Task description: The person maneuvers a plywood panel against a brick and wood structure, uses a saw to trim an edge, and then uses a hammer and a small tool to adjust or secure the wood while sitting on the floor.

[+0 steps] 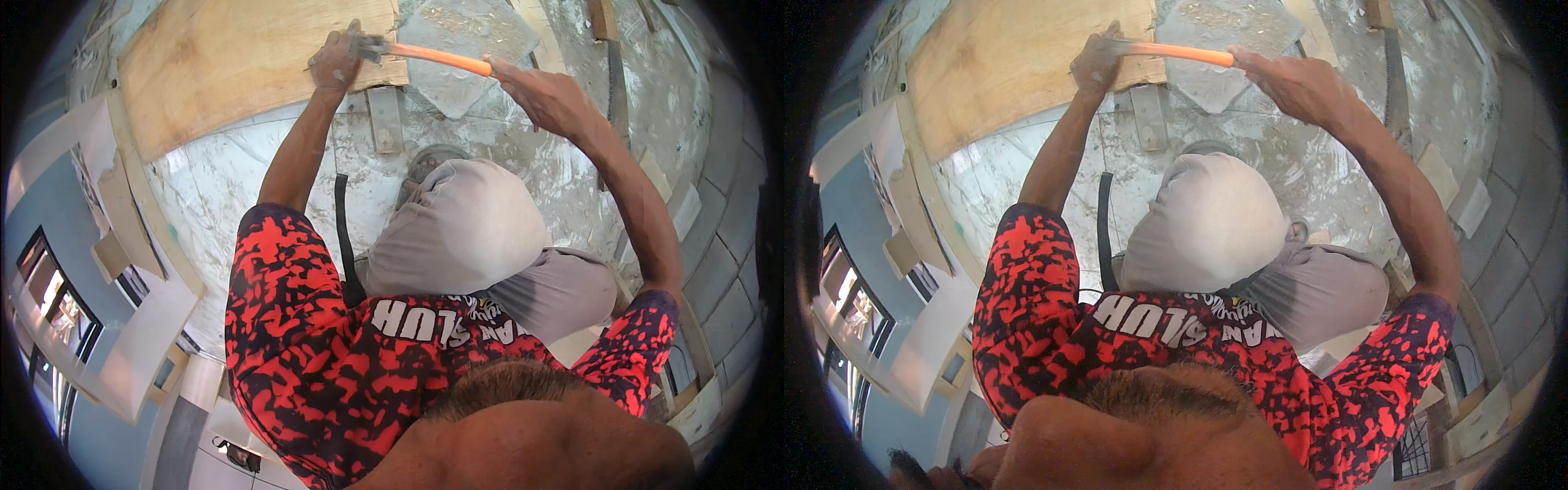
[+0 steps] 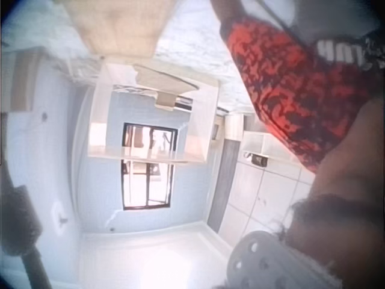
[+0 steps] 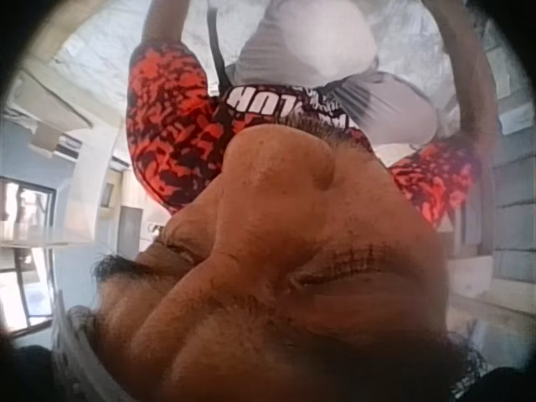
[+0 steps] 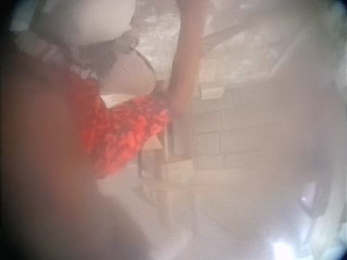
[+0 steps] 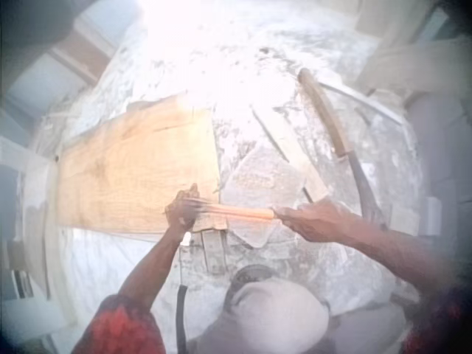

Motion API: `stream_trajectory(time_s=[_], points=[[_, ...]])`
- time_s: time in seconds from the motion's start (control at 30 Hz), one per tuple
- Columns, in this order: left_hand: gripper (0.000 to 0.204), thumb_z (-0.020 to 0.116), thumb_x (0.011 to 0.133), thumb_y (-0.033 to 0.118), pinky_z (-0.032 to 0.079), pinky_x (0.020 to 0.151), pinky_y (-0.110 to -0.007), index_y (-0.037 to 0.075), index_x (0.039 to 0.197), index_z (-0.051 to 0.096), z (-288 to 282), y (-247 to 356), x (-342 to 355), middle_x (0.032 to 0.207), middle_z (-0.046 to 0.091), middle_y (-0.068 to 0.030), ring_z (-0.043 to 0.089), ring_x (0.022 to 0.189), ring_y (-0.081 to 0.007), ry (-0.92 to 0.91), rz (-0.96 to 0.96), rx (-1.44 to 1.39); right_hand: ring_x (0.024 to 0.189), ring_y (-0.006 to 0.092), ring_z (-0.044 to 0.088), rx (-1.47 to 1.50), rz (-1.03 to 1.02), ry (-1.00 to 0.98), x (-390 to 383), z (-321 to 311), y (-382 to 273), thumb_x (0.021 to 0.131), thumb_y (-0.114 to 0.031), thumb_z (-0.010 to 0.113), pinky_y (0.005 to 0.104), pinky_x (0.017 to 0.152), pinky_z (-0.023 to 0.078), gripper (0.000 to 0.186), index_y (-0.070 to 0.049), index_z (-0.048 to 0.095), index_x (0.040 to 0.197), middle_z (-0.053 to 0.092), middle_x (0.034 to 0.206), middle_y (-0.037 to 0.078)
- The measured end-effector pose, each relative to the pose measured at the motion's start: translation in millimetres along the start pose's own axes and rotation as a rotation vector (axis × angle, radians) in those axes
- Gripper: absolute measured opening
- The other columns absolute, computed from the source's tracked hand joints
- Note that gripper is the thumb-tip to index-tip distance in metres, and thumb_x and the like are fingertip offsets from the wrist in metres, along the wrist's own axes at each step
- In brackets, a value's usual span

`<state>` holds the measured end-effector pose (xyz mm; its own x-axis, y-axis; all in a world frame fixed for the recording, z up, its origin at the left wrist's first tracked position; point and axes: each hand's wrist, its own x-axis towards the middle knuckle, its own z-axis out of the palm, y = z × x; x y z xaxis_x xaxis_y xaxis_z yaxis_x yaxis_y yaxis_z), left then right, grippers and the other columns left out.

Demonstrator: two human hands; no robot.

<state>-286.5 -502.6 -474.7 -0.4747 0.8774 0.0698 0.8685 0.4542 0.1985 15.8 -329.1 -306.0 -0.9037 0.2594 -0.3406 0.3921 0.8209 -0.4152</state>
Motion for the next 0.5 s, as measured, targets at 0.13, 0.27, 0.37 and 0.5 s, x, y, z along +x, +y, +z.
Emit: stream_trajectory(time_s=[0.13,0.27,0.37,0.5], points=[[0.029,0.050,0.089,0.039,0.050,0.061,-0.045,0.023,0.110,0.063,9,0,-8,0.084,0.059,-0.0055,0.063,0.071,-0.0287,0.061,-0.047,0.017,0.062,0.0251,0.061,-0.023,0.074,-0.026,7,-10,-10,0.096,-0.028,0.046,0.0376,0.053,0.049,0.041,-0.026,0.039,0.137,0.060,0.073,0.010],[0.022,0.050,0.090,0.032,0.052,0.060,-0.040,0.016,0.100,0.062,16,-8,-4,0.094,0.062,-0.0020,0.063,0.076,-0.0228,0.077,0.011,0.103,0.062,0.0246,0.060,0.218,-0.203,0.388,0,-5,-22,0.096,-0.027,0.046,0.0399,0.055,0.048,0.041,-0.026,0.040,0.137,0.059,0.072,0.011],[0.027,0.049,0.090,0.037,0.051,0.062,-0.043,0.018,0.104,0.062,33,-24,-2,0.092,0.061,-0.0032,0.063,0.077,-0.0251,0.078,0.076,0.101,0.061,0.0238,0.060,0.077,-0.138,0.274,0,8,-4,0.096,-0.029,0.046,0.0409,0.055,0.047,0.041,-0.025,0.041,0.137,0.059,0.071,0.010],[0.030,0.048,0.089,0.040,0.050,0.064,-0.046,0.020,0.102,0.065,11,0,0,0.085,0.061,-0.0072,0.064,0.074,-0.0295,0.081,-0.020,-0.017,0.060,0.0240,0.060,-0.159,0.130,-0.162,12,-2,8,0.096,-0.029,0.047,0.0411,0.056,0.048,0.040,-0.023,0.043,0.136,0.059,0.072,0.009]])
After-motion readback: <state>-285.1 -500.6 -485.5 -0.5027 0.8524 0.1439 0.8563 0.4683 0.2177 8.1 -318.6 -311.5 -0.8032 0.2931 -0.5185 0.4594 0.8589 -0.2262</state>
